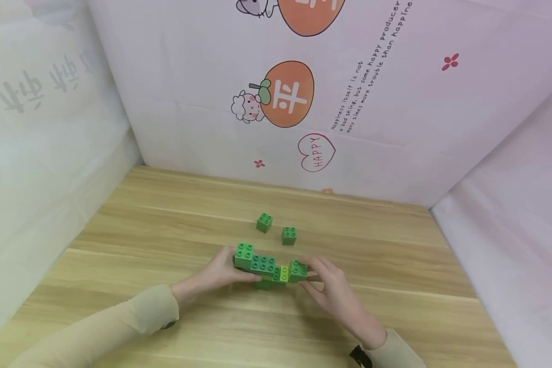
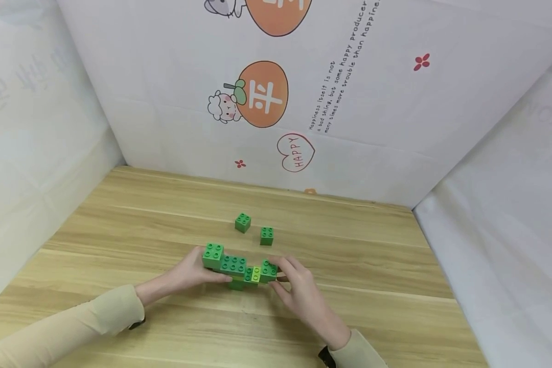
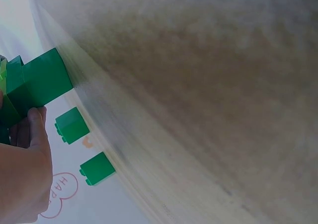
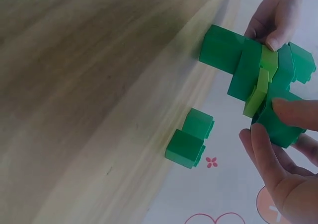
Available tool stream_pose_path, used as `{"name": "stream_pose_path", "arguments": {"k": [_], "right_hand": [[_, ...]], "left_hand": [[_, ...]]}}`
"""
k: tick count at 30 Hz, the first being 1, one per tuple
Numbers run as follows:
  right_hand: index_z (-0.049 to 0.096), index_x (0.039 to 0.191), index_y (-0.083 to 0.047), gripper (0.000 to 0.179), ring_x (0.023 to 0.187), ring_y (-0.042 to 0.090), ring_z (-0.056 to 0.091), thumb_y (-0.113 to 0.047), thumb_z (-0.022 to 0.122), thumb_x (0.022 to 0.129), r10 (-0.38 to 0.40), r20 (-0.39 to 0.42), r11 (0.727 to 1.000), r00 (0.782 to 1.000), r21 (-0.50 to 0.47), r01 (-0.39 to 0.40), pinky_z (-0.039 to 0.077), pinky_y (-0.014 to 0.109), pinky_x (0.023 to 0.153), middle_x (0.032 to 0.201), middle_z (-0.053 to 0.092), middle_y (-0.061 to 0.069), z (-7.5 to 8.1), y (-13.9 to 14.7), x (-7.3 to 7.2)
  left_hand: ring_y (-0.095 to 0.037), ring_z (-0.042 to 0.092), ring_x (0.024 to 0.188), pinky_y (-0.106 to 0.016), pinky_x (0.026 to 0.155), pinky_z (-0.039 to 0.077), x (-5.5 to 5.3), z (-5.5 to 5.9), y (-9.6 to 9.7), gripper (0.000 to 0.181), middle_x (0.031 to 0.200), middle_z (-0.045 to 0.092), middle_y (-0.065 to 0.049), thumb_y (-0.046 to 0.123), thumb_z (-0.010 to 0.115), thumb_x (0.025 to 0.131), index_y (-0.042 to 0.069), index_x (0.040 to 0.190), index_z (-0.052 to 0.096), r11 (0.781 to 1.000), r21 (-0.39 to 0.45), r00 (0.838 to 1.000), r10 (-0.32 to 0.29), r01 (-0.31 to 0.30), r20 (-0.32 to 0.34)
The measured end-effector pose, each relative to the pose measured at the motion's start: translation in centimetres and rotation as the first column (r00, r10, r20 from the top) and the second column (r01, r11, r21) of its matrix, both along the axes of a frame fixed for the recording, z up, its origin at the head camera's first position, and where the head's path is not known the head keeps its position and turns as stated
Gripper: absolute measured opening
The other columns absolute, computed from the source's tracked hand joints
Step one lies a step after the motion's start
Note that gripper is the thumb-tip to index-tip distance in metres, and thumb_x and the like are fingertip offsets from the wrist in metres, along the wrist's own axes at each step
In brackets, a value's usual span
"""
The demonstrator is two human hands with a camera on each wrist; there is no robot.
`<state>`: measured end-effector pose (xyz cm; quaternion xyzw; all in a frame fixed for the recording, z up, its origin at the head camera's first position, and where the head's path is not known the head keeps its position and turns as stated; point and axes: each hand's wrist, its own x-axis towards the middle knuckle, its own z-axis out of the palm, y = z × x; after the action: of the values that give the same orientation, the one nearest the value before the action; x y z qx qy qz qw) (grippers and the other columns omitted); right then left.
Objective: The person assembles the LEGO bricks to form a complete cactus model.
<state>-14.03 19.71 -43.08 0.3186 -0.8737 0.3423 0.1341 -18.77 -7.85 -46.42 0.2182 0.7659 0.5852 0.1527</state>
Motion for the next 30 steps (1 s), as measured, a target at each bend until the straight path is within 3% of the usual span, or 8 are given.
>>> {"name": "stream_pose_path", "arguments": {"k": [30], "right_hand": [[0.062, 0.117, 0.001, 0.054, 0.089, 0.025, 0.072, 0.016, 0.078, 0.068, 0.019, -0.002, 1.0, 1.0, 0.021, -0.019, 0.059, 0.013, 0.067, 0.106, 0.07, 0.014, 0.29, 0.33, -0.46]], "left_hand": [[-0.015, 0.073, 0.101, -0.02, 0.093, 0.056, -0.1, 0.07, 0.01, 0.041, 0.11, 0.076, -0.006, 0.015, 0.086, 0.074, 0.011, 0.112, 0.071, 1.0, 0.014, 1.0, -0.001, 0.001, 0.016]]}}
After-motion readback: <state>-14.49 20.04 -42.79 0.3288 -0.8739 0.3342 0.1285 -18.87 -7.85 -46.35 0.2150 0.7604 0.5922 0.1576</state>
